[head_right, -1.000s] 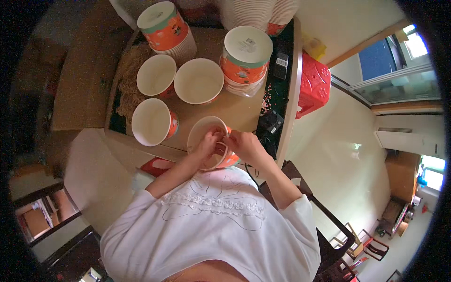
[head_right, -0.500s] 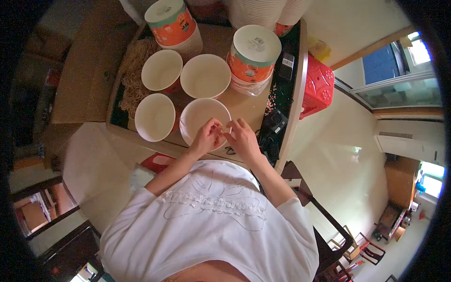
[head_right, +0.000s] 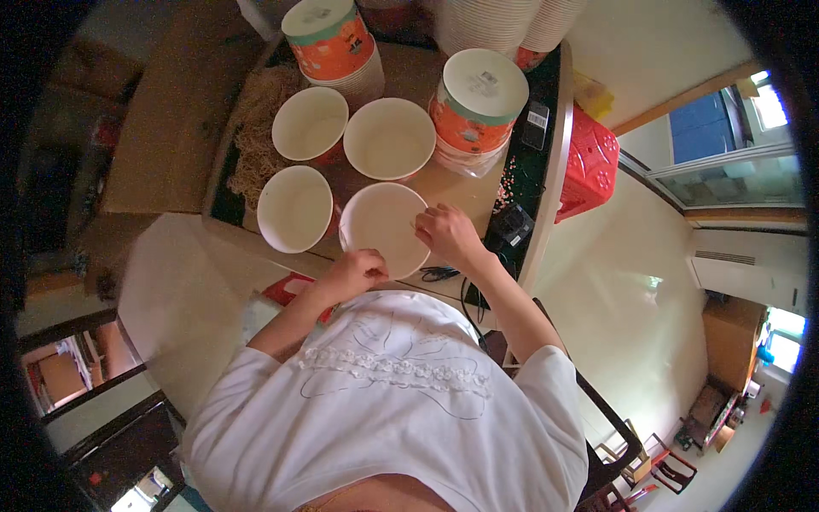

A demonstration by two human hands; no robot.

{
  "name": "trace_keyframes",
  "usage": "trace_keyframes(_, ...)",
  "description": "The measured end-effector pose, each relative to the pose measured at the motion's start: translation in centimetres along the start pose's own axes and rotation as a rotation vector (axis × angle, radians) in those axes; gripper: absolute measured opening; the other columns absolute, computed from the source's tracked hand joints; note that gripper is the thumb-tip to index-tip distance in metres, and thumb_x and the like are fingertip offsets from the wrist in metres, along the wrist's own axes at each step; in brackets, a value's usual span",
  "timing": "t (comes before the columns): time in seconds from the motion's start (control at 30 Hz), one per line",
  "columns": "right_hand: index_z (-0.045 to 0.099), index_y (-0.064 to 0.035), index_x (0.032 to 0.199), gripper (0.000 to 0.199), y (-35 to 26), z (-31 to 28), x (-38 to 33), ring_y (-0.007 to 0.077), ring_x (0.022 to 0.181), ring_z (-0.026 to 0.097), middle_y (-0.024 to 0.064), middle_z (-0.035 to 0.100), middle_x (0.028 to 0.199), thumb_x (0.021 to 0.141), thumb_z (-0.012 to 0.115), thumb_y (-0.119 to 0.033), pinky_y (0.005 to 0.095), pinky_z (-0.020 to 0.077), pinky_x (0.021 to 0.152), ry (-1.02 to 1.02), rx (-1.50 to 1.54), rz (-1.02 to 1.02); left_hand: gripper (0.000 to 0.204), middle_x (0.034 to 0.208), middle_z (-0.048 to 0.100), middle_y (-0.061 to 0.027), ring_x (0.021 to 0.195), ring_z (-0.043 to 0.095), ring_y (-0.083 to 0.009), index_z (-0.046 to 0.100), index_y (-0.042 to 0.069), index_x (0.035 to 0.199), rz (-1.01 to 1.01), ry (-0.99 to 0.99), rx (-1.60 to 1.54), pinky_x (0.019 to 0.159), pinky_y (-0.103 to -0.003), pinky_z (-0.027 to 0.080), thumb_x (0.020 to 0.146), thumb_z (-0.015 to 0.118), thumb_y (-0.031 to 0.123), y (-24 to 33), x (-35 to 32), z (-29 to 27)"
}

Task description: Peeling residue and cleaning the interior of paper bowls by hand.

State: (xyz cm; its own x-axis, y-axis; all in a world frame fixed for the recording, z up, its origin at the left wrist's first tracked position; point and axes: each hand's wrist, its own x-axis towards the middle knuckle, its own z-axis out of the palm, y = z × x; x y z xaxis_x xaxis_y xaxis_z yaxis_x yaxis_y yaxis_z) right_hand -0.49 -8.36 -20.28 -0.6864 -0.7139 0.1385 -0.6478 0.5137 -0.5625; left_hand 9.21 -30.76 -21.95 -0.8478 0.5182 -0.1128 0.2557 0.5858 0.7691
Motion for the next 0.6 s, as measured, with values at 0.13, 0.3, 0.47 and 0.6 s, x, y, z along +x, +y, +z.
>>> trace_keyframes(0.13,0.057,-0.0060,0.077,0.010,-0.1,0.2,-0.7,0.0274,0.075,0.057,0.0077,0.060,0.074,0.075,0.064,-0.012,0.0377,0.0484,0.067,-0.066,0.050,0.047,0.010,0.070,0.060,-0.0116,0.061,0.062,-0.0216,0.052,0.001,0.086,-0.314,0.415,-0.965,0.054,-0.032,0.049,0.083,0.060,0.007,-0.6,1.7,0.7)
trace_keyframes(0.3,0.056,-0.0074,0.079,0.010,-1.3,0.5,-1.7,0.0309,0.071,0.058,0.0110,0.058,0.072,0.076,0.061,-0.015,0.0415,0.0486,0.063,-0.033,0.172,0.206,0.020,0.089,0.060,-0.0152,0.082,0.062,-0.0306,0.050,0.002,0.097,-0.268,0.478,-0.031,0.077,-0.037,0.050,0.079,0.059,0.004,-1.0,4.9,1.0)
trace_keyframes(0.47,0.058,-0.0080,0.084,0.013,-1.0,1.4,-2.4,0.0330,0.070,0.059,0.0138,0.058,0.071,0.073,0.063,-0.013,0.0424,0.0479,0.063,-0.005,0.185,0.281,0.068,0.111,0.054,-0.0183,0.105,0.054,-0.0334,0.037,0.006,0.128,0.082,0.343,-0.241,0.090,-0.040,0.044,0.070,0.072,0.007,2.1,5.9,3.7)
trace_keyframes(0.6,0.058,-0.0031,0.085,0.010,-1.9,0.9,-2.5,0.0328,0.075,0.061,0.0148,0.062,0.077,0.078,0.061,-0.009,0.0383,0.0492,0.065,0.014,0.233,0.273,0.059,0.106,0.057,-0.0085,0.088,0.060,-0.0153,0.037,0.005,0.123,-0.036,0.295,-0.645,0.078,-0.029,0.050,0.075,0.071,0.005,0.1,6.3,6.6)
